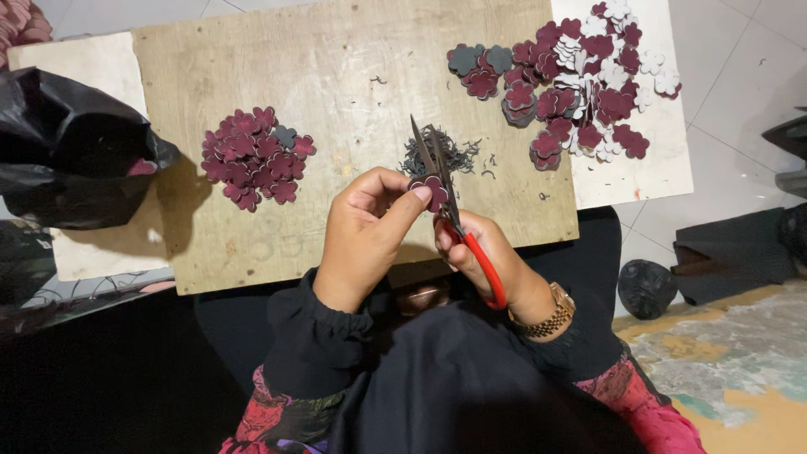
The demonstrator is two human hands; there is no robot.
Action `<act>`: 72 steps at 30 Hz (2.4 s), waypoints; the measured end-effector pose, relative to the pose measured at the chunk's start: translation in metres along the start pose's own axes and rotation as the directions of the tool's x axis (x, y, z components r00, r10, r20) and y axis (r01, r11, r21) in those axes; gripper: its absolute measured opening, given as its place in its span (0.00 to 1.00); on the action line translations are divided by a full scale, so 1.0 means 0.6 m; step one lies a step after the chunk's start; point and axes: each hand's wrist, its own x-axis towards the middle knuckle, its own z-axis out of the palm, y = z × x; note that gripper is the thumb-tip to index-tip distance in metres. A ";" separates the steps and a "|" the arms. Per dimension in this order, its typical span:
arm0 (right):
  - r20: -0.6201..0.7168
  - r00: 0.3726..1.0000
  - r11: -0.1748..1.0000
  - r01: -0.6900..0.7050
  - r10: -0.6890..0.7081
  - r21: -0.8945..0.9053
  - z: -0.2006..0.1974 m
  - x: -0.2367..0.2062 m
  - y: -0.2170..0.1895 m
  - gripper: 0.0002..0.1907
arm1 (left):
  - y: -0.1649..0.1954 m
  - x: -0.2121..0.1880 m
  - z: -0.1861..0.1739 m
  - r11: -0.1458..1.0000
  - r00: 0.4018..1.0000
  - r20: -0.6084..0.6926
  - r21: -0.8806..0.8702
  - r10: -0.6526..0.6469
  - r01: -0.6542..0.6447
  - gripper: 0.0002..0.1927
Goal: The person sits at a workbench and trims the edges of small fabric flower-shaped cutouts with red-handled scissors, working one piece at a time. Trimmed pieces are placed on a pile to the left, and cut scraps accumulate on the board in front of them.
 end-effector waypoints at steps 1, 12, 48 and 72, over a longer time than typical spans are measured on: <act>-0.002 1.000 1.000 0.000 0.000 -0.005 -0.001 0.000 0.001 0.33 | 0.000 0.000 0.000 1.000 1.000 -0.003 -0.006 -0.004 0.004 0.02; 0.003 0.999 0.999 -0.045 0.045 0.031 -0.006 -0.003 0.007 0.31 | -0.008 0.007 -0.004 0.997 1.000 -0.024 -0.080 0.014 -0.016 0.02; 0.024 1.000 0.985 0.005 -0.001 -0.173 0.005 0.005 -0.005 0.37 | -0.023 0.014 -0.002 0.993 1.000 -0.028 -0.121 0.002 -0.005 0.05; 0.101 0.995 0.976 0.014 0.008 -0.216 0.004 0.010 -0.019 0.40 | -0.004 0.012 -0.003 0.994 0.997 -0.075 -0.109 -0.002 -0.006 0.10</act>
